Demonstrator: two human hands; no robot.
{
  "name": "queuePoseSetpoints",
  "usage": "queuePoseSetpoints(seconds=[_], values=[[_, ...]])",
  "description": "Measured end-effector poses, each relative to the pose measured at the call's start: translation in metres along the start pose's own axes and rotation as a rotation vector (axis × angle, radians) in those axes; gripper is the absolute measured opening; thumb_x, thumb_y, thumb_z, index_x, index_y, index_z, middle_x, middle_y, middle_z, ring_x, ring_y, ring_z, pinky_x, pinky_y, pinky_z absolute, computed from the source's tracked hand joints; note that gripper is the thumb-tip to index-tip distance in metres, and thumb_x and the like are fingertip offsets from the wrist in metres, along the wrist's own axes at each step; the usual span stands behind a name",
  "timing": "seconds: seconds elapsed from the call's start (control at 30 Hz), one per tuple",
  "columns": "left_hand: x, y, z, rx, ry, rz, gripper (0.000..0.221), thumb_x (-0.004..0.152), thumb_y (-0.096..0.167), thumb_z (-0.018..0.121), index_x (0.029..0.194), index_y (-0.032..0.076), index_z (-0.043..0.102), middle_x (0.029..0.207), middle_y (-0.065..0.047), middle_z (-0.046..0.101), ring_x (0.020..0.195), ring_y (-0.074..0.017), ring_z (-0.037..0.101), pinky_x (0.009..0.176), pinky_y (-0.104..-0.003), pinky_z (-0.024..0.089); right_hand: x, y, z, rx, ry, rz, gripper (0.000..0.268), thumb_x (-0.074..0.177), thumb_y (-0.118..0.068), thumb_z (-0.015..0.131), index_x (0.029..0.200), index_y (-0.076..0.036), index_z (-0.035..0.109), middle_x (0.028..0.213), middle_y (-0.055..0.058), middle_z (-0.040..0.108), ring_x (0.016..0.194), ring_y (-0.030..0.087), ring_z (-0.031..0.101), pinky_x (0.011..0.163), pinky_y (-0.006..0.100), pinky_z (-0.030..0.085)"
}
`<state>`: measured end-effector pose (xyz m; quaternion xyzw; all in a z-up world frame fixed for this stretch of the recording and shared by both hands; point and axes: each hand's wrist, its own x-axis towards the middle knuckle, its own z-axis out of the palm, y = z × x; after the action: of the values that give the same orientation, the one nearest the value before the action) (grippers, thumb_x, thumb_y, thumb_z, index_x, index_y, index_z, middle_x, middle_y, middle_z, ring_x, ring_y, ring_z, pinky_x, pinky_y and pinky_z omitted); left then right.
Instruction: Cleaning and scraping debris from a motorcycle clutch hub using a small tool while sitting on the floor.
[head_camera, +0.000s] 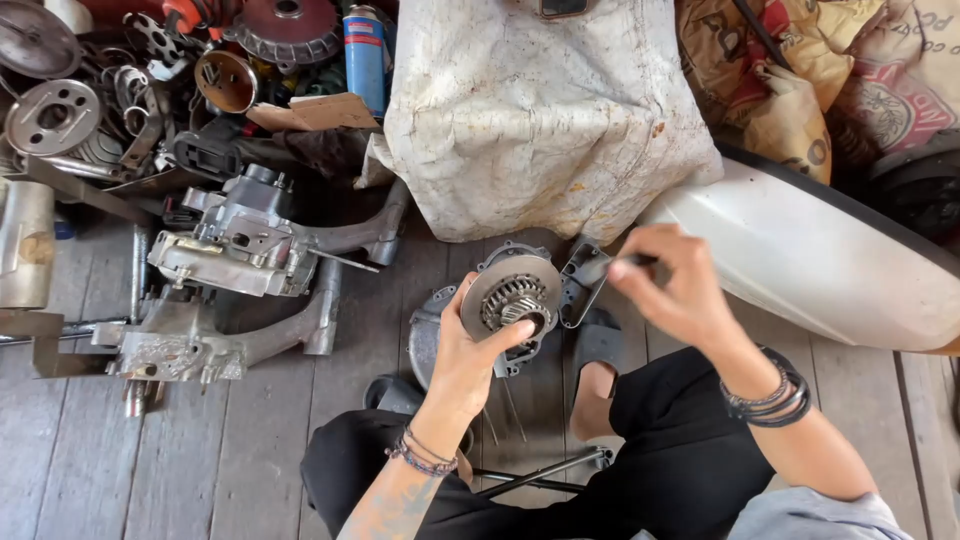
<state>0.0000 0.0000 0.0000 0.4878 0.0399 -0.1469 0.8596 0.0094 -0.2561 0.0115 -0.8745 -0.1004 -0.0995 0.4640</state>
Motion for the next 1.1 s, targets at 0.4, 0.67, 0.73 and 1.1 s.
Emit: queuePoseSetpoints(seconds=[0.4,0.67,0.73,1.1], values=[[-0.012,0.009,0.013,0.413,-0.155,0.362,0.065,0.075,-0.005,0.079,0.137,-0.001,0.063,0.127,-0.023,0.071,0.120,-0.0330,0.068,0.097,-0.043,0.059,0.004,-0.021,0.040,-0.243,0.034,-0.263,0.039,0.086,-0.037,0.084,0.070,-0.012,0.059,0.054,-0.001,0.048,0.055,0.021,0.055,0.091,0.035,0.046],[-0.007,0.003,-0.009,0.270,-0.106,0.325,0.059,0.073,-0.001,0.084,0.129,-0.003,0.068,0.119,-0.023,0.074,0.114,-0.0306,0.069,0.091,-0.044,0.061,0.026,-0.014,0.020,-0.426,0.120,-0.202,0.041,0.090,-0.039,0.086,0.073,-0.012,0.061,0.054,0.001,0.052,0.056,0.022,0.060,0.090,0.036,0.048],[-0.007,0.004,-0.012,0.249,-0.102,0.300,0.056,0.071,-0.003,0.086,0.125,-0.004,0.070,0.111,-0.024,0.076,0.109,-0.0318,0.073,0.087,-0.043,0.063,0.027,-0.011,0.023,-0.453,0.157,-0.187,0.041,0.091,-0.037,0.086,0.073,-0.011,0.061,0.054,0.002,0.051,0.055,0.024,0.060,0.088,0.034,0.050],[-0.006,0.004,0.006,-0.704,-0.014,-0.276,0.072,0.089,0.005,0.064,0.155,0.020,0.042,0.155,-0.020,0.046,0.138,-0.0442,0.048,0.110,-0.066,0.041,0.017,-0.055,0.034,-0.183,-0.034,-0.113,0.006,0.101,-0.014,0.066,0.105,-0.010,0.067,0.064,0.006,0.071,0.056,0.026,0.072,0.056,0.033,0.058]])
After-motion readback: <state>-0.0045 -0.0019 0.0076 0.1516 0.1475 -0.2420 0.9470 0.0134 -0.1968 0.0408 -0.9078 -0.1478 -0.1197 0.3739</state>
